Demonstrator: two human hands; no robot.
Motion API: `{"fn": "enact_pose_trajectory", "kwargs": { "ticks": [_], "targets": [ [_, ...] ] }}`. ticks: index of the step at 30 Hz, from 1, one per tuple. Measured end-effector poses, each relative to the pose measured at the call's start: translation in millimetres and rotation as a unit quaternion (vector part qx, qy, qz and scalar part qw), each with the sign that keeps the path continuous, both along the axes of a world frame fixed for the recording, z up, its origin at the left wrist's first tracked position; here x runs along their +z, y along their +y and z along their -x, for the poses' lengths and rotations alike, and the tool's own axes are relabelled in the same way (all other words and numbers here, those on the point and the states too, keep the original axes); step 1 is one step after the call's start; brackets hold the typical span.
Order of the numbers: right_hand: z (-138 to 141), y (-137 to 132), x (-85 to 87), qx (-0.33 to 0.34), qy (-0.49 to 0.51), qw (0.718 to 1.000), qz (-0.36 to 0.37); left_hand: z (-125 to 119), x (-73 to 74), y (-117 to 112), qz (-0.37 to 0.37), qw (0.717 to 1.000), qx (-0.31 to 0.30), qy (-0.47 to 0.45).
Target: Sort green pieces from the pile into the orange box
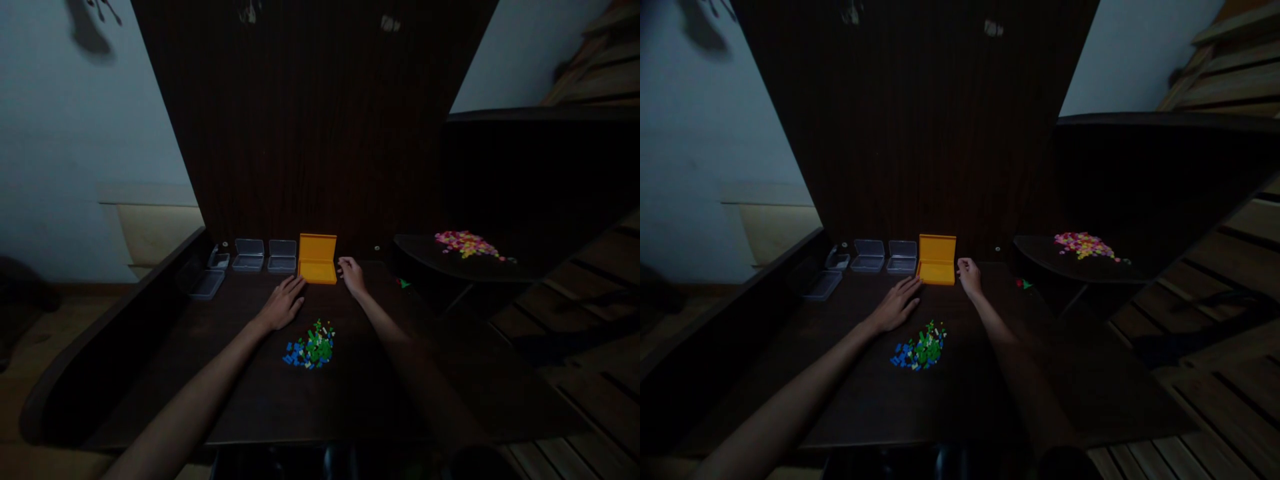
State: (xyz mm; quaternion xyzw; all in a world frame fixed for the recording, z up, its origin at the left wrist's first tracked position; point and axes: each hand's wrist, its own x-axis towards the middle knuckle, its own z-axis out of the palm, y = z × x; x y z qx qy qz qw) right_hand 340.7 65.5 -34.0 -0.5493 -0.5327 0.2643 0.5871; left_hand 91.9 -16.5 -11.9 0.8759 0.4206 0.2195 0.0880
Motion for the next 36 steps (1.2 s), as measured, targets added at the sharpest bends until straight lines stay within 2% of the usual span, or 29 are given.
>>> {"fn": "enact_pose_trajectory", "kwargs": {
  "ticks": [4, 13, 18, 25, 36],
  "targets": [
    [1.5, 17.0, 2.1, -0.005, -0.025, 1.000, -0.001, -0.7, 1.1, -2.2, 0.031, 0.999, 0.004, 0.024],
    [7.9, 37.0, 5.9, -0.002, -0.087, 0.996, -0.004, 1.5, 0.7, -2.2, 0.026, 1.000, -0.004, 0.006],
    [6.9, 29.5, 6.1, 0.006, -0.108, 0.994, 0.000, 0.0, 5.6, -4.4, 0.002, 1.000, -0.010, -0.021],
    [9.1, 16.2, 8.4, 0.011, -0.138, 0.990, 0.005, -0.4, 9.9, -7.4, -0.024, 1.000, -0.010, -0.011],
    [10.4, -8.2, 10.2, -0.004, -0.187, 0.982, 0.024, 2.4, 12.3, -13.9, -0.022, 0.994, -0.085, -0.071]
  ]
}}
